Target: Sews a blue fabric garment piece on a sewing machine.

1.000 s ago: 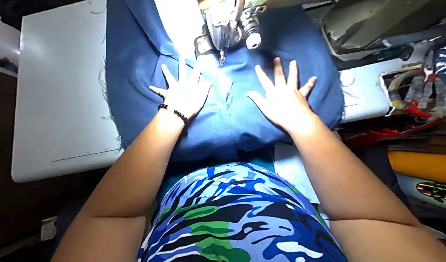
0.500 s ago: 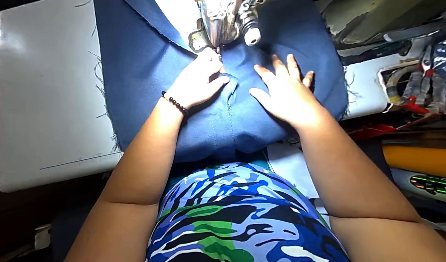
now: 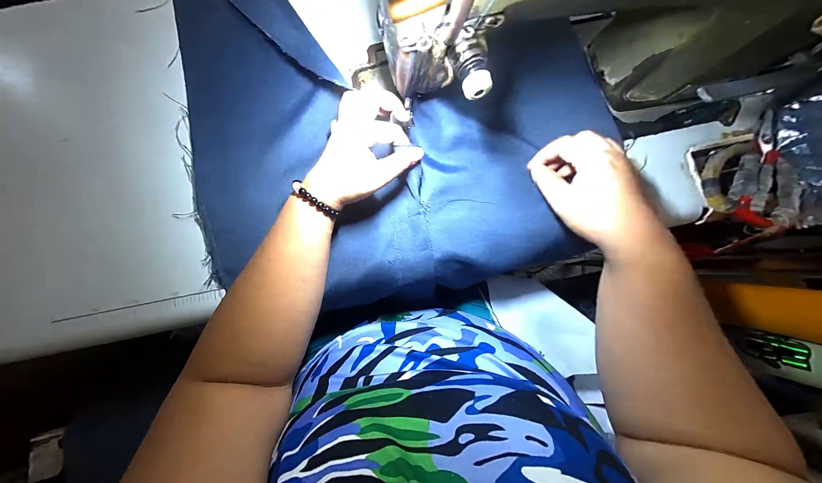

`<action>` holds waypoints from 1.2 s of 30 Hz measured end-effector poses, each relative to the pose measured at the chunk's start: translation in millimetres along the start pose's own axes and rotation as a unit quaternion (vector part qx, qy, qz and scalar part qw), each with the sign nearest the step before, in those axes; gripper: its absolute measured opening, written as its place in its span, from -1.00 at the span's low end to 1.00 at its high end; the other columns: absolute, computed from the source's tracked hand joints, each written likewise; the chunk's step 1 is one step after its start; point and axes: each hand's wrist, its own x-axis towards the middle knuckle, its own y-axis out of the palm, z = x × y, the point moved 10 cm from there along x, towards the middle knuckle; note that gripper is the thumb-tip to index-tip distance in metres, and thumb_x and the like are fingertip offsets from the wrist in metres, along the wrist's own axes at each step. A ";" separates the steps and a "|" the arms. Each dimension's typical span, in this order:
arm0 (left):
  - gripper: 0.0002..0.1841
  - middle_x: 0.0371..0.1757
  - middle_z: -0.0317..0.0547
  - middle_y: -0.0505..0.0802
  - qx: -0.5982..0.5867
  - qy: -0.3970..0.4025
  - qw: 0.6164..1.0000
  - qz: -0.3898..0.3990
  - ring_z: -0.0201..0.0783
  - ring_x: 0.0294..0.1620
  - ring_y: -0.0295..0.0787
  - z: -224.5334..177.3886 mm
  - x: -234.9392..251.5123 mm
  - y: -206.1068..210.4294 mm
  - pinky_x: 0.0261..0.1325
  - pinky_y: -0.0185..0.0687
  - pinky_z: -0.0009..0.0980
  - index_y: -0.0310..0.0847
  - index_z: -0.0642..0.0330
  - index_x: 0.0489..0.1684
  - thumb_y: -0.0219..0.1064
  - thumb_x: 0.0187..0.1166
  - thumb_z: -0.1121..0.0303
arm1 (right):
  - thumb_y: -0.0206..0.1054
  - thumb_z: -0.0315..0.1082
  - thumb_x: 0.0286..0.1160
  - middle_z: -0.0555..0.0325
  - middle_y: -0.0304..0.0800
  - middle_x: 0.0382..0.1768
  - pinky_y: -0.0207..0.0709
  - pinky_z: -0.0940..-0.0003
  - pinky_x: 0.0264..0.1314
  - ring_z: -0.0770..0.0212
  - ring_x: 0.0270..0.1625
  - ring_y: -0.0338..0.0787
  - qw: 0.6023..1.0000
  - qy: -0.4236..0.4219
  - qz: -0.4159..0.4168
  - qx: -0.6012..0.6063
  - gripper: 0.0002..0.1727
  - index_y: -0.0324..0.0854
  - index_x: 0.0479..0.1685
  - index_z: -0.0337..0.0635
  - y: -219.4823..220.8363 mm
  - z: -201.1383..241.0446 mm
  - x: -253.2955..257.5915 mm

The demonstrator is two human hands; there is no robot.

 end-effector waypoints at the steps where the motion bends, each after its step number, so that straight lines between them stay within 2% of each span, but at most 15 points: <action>1: -0.69 0.22 0.08 0.79 -0.007 0.015 1.000 -0.007 -0.02 0.49 0.48 -3.2 -0.1 -2.1 0.49 0.25 -0.09 0.86 0.17 -0.52 0.40 0.53 0.15 | 0.14 -0.31 0.59 -0.18 0.79 -0.05 0.49 -0.37 0.17 -0.24 0.15 0.74 0.998 -0.047 0.008 0.030 -0.69 0.82 -0.06 -0.21 3.4 17.8 -4.9; 2: -0.69 0.20 0.13 0.82 -0.018 0.037 0.999 -0.016 -0.03 0.47 0.55 -8.7 -0.2 -5.1 0.50 0.34 -0.14 0.83 0.22 -0.56 0.40 0.52 0.21 | 0.11 -0.36 0.51 -0.09 0.82 -0.10 0.50 -0.33 0.11 -0.18 0.12 0.76 0.993 -0.105 0.023 0.057 -0.68 0.85 -0.15 -0.14 12.1 42.2 -8.3; 4: -0.72 0.07 0.16 0.87 -0.035 0.080 0.996 -0.026 -0.13 0.33 0.71 -21.9 0.6 -10.1 0.41 0.50 -0.29 0.74 0.30 -0.59 0.38 0.52 0.32 | 0.11 -0.37 0.39 0.04 0.77 -0.21 0.34 -0.21 0.01 -0.12 0.08 0.71 0.974 -0.193 0.086 0.085 -0.68 0.85 -0.25 0.00 38.2 90.6 -7.0; 6: -0.78 -0.20 0.06 0.89 -0.041 0.103 0.993 -0.039 -0.30 0.00 0.78 -29.4 0.7 -11.7 0.11 0.55 -0.43 0.76 0.32 -0.53 0.35 0.50 0.39 | 0.13 -0.37 0.43 0.01 0.69 -0.26 0.28 -0.16 -0.05 -0.13 0.06 0.67 0.957 -0.234 0.150 0.079 -0.72 0.81 -0.29 -0.09 61.1 121.0 10.0; 7: -0.78 -0.25 0.03 0.88 -0.039 0.105 0.993 -0.044 -0.34 -0.06 0.77 -30.0 -0.8 -12.0 0.05 0.54 -0.46 0.77 0.33 -0.50 0.34 0.50 0.40 | 0.10 -0.37 0.47 -0.08 0.68 -0.20 0.28 -0.20 -0.05 -0.19 0.11 0.65 0.953 -0.237 0.175 0.069 -0.71 0.78 -0.27 -0.20 68.9 128.2 22.3; 9: -0.77 -0.26 0.03 0.85 -0.037 0.094 0.994 -0.052 -0.36 -0.06 0.74 -26.1 -3.4 -13.1 0.06 0.53 -0.50 0.76 0.33 -0.52 0.35 0.52 0.40 | 0.05 -0.39 0.57 -0.22 0.71 0.04 0.29 -0.33 0.08 -0.29 0.32 0.61 0.951 -0.214 0.217 0.044 -0.64 0.78 0.04 -0.29 76.0 129.3 46.8; 10: -0.77 -0.22 0.04 0.85 -0.034 0.083 0.995 -0.053 -0.36 -0.02 0.73 -22.5 -3.9 -13.6 0.10 0.54 -0.51 0.78 0.33 -0.51 0.35 0.53 0.40 | 0.05 -0.42 0.57 -0.22 0.71 0.08 0.27 -0.34 0.12 -0.28 0.35 0.60 0.954 -0.205 0.214 0.047 -0.61 0.79 0.15 -0.23 74.7 126.0 56.1; 12: -0.76 -0.22 0.04 0.84 -0.019 0.063 0.996 -0.059 -0.35 -0.03 0.72 -16.1 -3.6 -13.5 0.10 0.54 -0.51 0.80 0.34 -0.49 0.35 0.55 0.39 | 0.09 -0.41 0.55 -0.13 0.75 0.06 0.27 -0.34 0.24 -0.20 0.33 0.62 0.965 -0.184 0.174 0.070 -0.62 0.82 0.12 -0.09 65.4 111.7 64.5; 14: -0.73 -0.29 0.03 0.79 0.006 0.048 0.997 -0.056 -0.31 -0.10 0.69 -13.2 -1.6 -10.2 0.04 0.50 -0.49 0.75 0.33 -0.54 0.33 0.57 0.37 | 0.09 -0.31 0.59 -0.04 0.74 0.06 0.33 -0.30 0.27 -0.11 0.33 0.64 0.980 -0.135 0.114 0.093 -0.63 0.82 0.12 0.00 52.4 90.6 58.4; 17: -0.69 -0.31 0.05 0.78 0.033 0.027 0.998 -0.035 -0.23 -0.10 0.69 -10.7 1.4 -2.9 0.03 0.49 -0.40 0.72 0.34 -0.54 0.29 0.62 0.35 | 0.16 -0.16 0.66 0.03 0.77 -0.11 0.47 -0.17 0.15 -0.01 0.11 0.73 0.986 -0.110 0.014 0.125 -0.68 0.81 -0.09 -0.10 38.7 75.5 30.9; 19: -0.69 -0.29 0.06 0.81 0.038 0.016 0.999 -0.027 -0.23 -0.09 0.72 -8.2 2.0 0.9 0.05 0.51 -0.39 0.75 0.35 -0.49 0.27 0.64 0.34 | 0.25 -0.08 0.60 0.04 0.78 -0.23 0.49 -0.09 0.02 0.01 -0.01 0.75 0.981 -0.133 -0.011 0.144 -0.65 0.80 -0.28 -0.15 41.2 83.3 11.8; 22: -0.69 -0.30 0.00 0.78 0.029 -0.002 0.999 -0.014 -0.33 -0.14 0.68 -4.2 3.2 5.9 0.01 0.49 -0.45 0.72 0.34 -0.49 0.24 0.67 0.34 | 0.33 -0.01 0.55 0.09 0.74 -0.35 0.48 0.02 -0.01 0.05 -0.09 0.73 0.975 -0.161 -0.017 0.154 -0.64 0.80 -0.37 -0.11 51.4 101.0 1.1; 26: -0.71 -0.30 -0.07 0.76 -0.001 -0.021 1.000 -0.011 -0.45 -0.15 0.65 -0.9 1.6 6.1 0.00 0.47 -0.56 0.74 0.33 -0.44 0.22 0.66 0.37 | 0.39 -0.21 0.44 0.07 0.71 -0.45 0.54 0.17 -0.13 0.10 -0.23 0.74 0.973 -0.168 -0.035 0.157 -0.75 0.76 -0.46 -0.20 54.8 109.1 7.8; 30: -0.71 -0.28 -0.05 0.78 -0.014 -0.032 0.999 -0.006 -0.46 -0.13 0.66 1.2 0.0 6.5 0.03 0.48 -0.57 0.75 0.35 -0.41 0.23 0.67 0.37 | 0.39 -0.29 0.41 0.09 0.72 -0.48 0.57 0.27 -0.29 0.22 -0.35 0.73 0.972 -0.146 -0.031 0.183 -0.79 0.77 -0.48 -0.22 55.5 107.6 14.9; 36: -0.74 -0.22 -0.21 0.75 -0.076 -0.081 0.993 0.026 -0.59 -0.09 0.63 13.8 -1.1 10.3 0.06 0.49 -0.63 0.75 0.28 -0.35 0.22 0.68 0.35 | 0.37 -0.35 0.42 0.17 0.79 -0.49 0.52 0.46 -0.30 0.42 -0.40 0.69 0.963 -0.130 -0.050 0.231 -0.82 0.81 -0.44 -0.21 49.7 103.8 34.9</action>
